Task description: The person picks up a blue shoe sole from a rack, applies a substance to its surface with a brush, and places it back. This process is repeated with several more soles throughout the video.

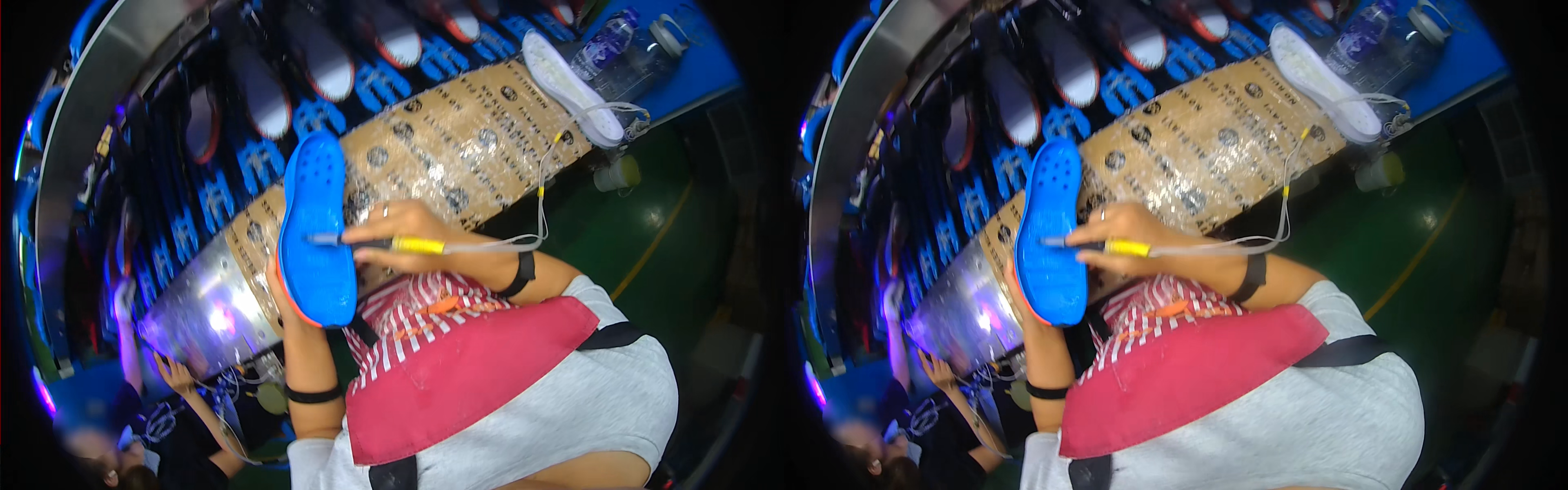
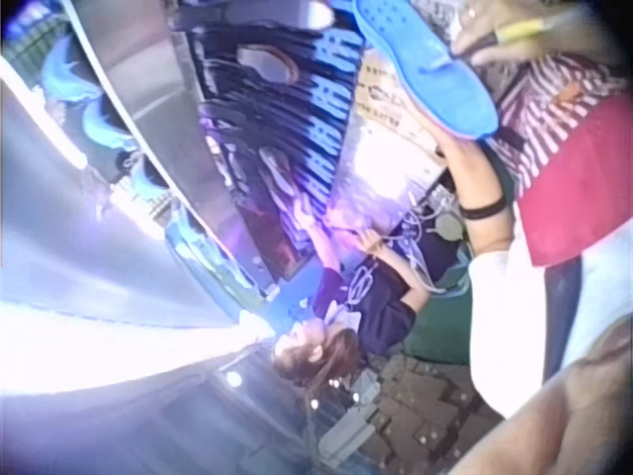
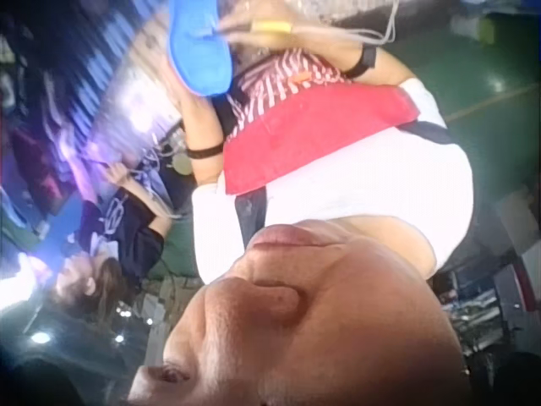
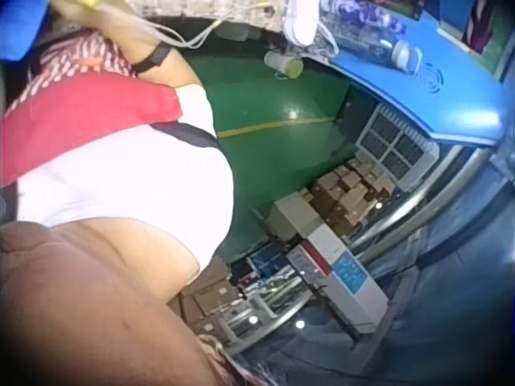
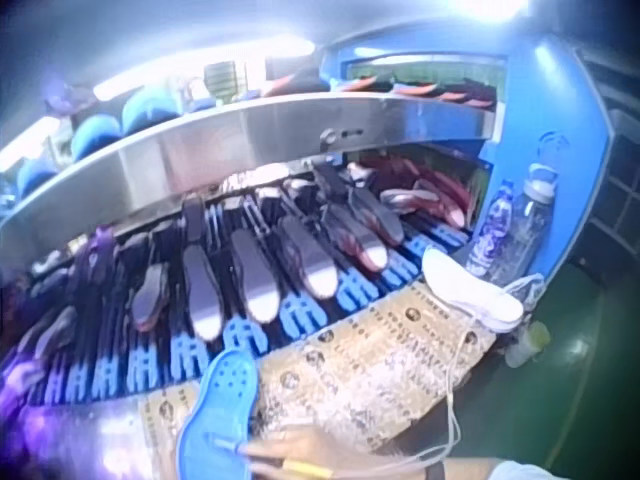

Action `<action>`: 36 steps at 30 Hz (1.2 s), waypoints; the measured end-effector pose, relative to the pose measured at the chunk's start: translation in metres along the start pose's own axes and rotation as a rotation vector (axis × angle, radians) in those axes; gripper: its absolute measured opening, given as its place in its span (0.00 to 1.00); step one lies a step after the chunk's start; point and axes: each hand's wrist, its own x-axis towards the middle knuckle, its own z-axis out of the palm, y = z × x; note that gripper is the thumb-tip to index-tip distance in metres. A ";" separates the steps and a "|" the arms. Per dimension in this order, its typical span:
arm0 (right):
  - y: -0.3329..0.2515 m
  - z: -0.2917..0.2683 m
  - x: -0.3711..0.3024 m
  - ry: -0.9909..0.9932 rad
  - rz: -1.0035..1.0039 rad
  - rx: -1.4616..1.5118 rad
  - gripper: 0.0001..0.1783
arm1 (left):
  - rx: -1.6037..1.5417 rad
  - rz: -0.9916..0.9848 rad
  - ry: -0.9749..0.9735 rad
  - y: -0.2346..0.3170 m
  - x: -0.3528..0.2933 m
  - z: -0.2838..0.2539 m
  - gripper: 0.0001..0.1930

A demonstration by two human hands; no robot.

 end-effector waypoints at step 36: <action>-0.001 -0.076 -0.033 0.471 0.693 0.357 0.15 | 0.991 1.287 0.081 0.183 0.126 0.250 0.15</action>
